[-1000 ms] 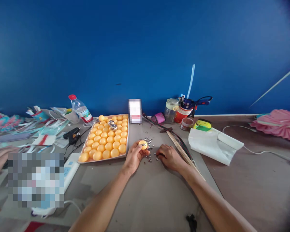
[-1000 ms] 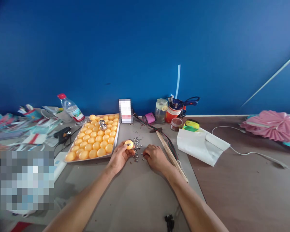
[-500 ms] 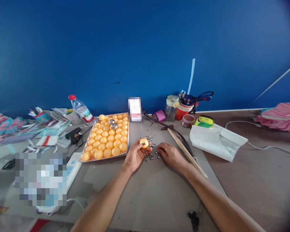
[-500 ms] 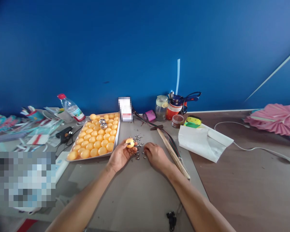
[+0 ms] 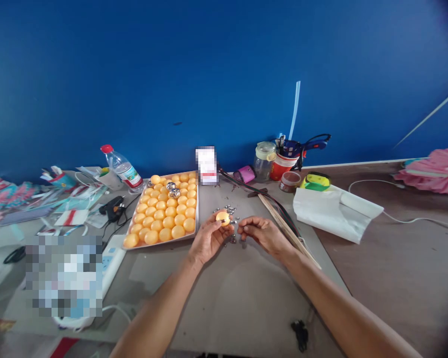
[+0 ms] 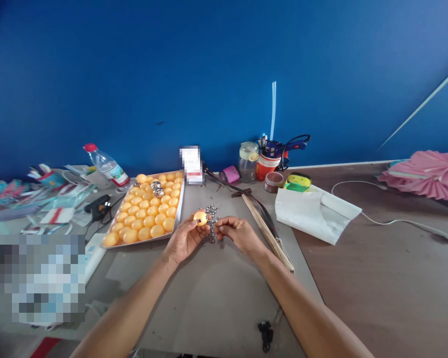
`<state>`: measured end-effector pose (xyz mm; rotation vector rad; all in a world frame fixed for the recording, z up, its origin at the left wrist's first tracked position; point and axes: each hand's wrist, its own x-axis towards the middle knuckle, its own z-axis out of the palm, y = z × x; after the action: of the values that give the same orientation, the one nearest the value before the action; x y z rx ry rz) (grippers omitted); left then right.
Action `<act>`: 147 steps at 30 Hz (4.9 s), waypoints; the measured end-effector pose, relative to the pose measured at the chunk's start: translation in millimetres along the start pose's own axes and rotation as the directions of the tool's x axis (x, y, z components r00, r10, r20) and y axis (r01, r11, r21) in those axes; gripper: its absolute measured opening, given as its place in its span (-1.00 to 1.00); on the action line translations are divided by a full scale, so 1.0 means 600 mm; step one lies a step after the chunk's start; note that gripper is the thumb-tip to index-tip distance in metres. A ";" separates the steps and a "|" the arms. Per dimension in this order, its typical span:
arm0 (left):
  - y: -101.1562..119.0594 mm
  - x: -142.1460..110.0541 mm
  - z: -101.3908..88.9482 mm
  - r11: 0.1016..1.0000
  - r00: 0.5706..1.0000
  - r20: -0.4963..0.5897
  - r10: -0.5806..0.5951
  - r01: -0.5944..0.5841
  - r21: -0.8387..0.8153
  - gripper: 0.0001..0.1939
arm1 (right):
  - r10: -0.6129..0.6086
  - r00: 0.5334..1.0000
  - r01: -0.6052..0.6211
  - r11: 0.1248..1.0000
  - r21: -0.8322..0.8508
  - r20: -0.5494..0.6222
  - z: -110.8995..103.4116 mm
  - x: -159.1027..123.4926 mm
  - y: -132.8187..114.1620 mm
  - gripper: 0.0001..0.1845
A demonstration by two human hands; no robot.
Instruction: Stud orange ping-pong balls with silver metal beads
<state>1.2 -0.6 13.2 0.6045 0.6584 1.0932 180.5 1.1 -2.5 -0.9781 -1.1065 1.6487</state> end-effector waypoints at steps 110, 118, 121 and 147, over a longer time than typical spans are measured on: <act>-0.010 -0.010 0.010 0.984 0.991 0.128 -0.027 0.004 0.180 -0.62 | -0.095 0.995 0.098 0.989 0.114 -0.033 0.026 -0.017 -0.008 -0.77; -0.011 -0.011 0.011 0.981 0.994 0.101 -0.028 0.008 0.196 -0.63 | -0.063 0.997 0.066 0.996 0.056 -0.052 0.030 -0.017 -0.009 -0.75; -0.011 -0.011 0.010 0.975 0.995 0.095 -0.023 0.002 0.222 -0.62 | -0.049 0.997 0.050 0.998 0.033 -0.055 0.031 -0.019 -0.013 -0.76; -0.013 -0.013 0.009 0.994 0.983 0.175 -0.053 0.036 0.101 -0.65 | -0.087 0.996 0.078 0.962 0.261 0.023 0.014 -0.016 -0.018 -0.73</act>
<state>7.4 -11.3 12.6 0.7586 0.5691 0.9569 178.0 -7.8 11.3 -0.7268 -0.9119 1.6969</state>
